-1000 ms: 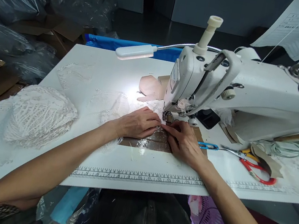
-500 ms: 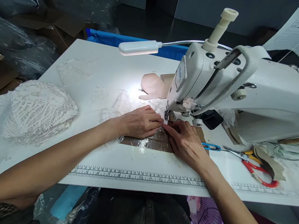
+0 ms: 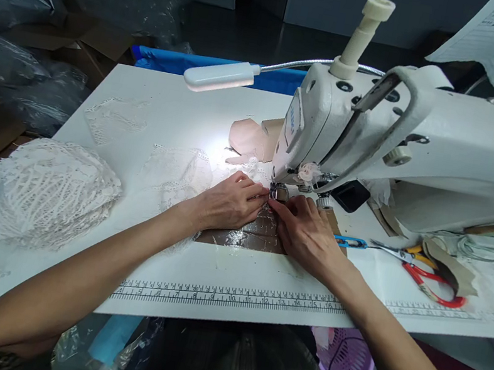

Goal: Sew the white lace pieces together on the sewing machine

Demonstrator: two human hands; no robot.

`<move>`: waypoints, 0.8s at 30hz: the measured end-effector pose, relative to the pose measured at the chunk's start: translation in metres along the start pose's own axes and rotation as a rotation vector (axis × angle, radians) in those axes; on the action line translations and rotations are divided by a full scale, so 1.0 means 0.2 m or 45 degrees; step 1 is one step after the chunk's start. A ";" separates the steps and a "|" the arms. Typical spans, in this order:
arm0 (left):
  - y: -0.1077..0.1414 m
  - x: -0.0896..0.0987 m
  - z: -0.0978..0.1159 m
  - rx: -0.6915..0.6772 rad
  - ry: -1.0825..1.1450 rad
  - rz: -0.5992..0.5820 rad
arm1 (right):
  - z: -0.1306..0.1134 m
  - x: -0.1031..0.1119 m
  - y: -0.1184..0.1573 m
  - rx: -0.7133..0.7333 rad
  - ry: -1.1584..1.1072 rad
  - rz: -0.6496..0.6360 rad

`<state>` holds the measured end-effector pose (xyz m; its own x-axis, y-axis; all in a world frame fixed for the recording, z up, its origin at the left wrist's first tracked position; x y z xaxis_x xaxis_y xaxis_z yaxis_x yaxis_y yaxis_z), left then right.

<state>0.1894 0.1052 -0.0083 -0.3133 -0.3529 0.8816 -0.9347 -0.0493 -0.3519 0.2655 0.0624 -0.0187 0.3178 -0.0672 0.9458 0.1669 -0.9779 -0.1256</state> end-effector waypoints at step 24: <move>-0.02 -0.03 -0.05 0.135 -0.068 -0.066 | 0.16 0.04 0.01 -0.052 -0.559 0.098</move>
<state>0.1940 0.1180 -0.0094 -0.2532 -0.3967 0.8823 -0.9254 -0.1665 -0.3405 0.2989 0.0670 -0.0207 0.6952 -0.0582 0.7164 0.0932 -0.9810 -0.1701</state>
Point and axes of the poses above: each hand's wrist, its own y-axis away from the middle knuckle, its own x-axis out of the back of the hand, z = x × y, the point moved 9 cm from there along -y, towards the middle knuckle, and after that the axes turned 13 degrees about -y, right-handed, at the moved point
